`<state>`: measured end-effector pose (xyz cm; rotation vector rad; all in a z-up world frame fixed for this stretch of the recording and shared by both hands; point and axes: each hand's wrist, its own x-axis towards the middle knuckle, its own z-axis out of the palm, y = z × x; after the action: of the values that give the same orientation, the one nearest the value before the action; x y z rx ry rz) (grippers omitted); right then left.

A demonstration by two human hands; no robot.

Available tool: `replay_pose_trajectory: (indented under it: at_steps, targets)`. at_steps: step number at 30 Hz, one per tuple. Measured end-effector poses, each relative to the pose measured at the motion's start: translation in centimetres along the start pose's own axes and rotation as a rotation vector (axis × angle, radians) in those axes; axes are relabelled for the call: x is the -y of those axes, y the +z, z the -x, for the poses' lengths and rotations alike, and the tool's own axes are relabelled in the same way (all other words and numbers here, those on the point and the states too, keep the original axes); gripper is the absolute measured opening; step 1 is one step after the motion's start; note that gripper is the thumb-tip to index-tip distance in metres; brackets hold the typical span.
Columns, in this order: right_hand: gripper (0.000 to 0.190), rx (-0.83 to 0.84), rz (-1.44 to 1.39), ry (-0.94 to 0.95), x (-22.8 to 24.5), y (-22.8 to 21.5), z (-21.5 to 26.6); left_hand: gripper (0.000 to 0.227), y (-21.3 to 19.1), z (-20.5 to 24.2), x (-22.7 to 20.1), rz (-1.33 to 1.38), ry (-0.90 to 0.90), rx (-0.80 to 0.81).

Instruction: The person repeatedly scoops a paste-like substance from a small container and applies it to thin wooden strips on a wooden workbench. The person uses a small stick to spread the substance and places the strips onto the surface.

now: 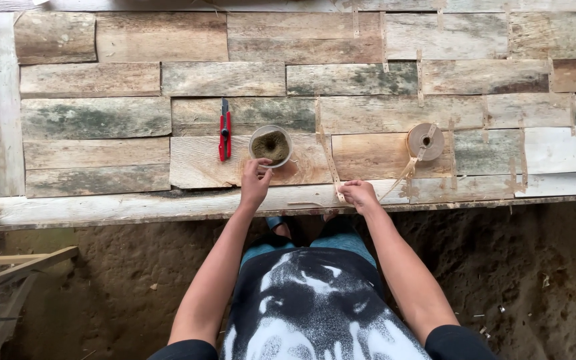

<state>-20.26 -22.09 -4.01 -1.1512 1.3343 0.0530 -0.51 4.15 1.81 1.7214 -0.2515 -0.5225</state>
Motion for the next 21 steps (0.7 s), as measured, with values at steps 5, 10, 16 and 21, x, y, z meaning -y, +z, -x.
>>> replay_pose_trajectory:
  at_steps: [5,10,16,21]
  targets:
    - [0.046,-0.003,-0.037,0.011,1.4,0.6,2.1,0.025,-0.2,0.0,0.0,-0.008,0.001,0.006]
    - [0.046,-0.001,-0.059,0.008,2.0,0.8,3.2,0.025,-0.2,0.0,-0.2,-0.016,-0.009,0.014]
    - [0.045,0.06,0.03,-0.275,4.4,1.1,5.3,0.022,2.8,-0.2,-1.8,-0.235,0.286,0.025]
    - [0.039,0.253,0.096,-0.506,6.8,1.8,6.8,0.036,5.8,0.2,-7.9,-0.375,0.645,0.332]
